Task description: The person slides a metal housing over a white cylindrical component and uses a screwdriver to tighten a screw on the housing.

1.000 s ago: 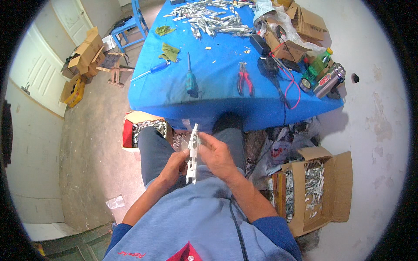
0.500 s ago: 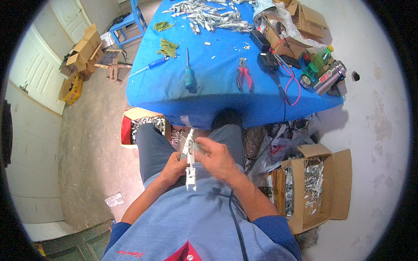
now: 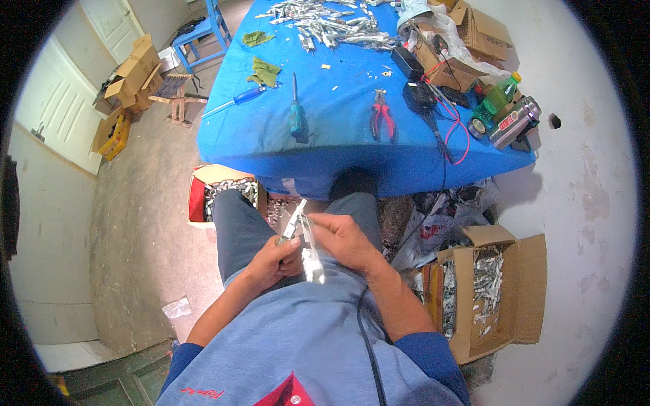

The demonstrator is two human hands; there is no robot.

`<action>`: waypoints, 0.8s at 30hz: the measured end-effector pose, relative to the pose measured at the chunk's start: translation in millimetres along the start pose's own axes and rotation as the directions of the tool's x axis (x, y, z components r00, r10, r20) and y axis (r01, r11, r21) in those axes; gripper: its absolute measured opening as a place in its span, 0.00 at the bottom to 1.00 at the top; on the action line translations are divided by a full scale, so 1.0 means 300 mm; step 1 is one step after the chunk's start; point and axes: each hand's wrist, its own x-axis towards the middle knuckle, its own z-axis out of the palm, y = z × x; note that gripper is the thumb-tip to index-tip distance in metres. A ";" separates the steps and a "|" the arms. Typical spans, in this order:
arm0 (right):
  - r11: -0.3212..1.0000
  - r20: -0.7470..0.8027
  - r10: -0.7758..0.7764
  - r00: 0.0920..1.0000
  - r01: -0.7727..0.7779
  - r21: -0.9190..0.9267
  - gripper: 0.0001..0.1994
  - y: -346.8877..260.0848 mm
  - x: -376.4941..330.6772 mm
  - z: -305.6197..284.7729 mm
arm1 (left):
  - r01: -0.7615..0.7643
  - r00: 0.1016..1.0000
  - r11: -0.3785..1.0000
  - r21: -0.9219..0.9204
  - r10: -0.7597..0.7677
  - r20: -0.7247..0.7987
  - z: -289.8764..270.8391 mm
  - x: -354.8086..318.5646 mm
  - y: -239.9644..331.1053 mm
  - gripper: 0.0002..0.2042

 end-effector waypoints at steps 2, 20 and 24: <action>0.944 0.014 0.162 0.987 -0.159 0.290 0.15 0.075 -0.007 -0.006 | 0.009 1.000 0.999 0.035 -0.008 -0.019 0.013 0.003 0.015 0.21; 0.972 -0.806 0.147 0.573 0.066 0.224 0.18 0.205 -0.277 -0.378 | -0.119 0.911 0.991 -0.057 0.086 -0.404 0.044 0.002 0.010 0.09; 0.928 -0.944 0.317 0.087 0.177 0.328 0.23 0.486 -0.731 -0.938 | -0.044 0.979 0.999 0.013 0.046 -0.201 -0.036 0.016 -0.028 0.05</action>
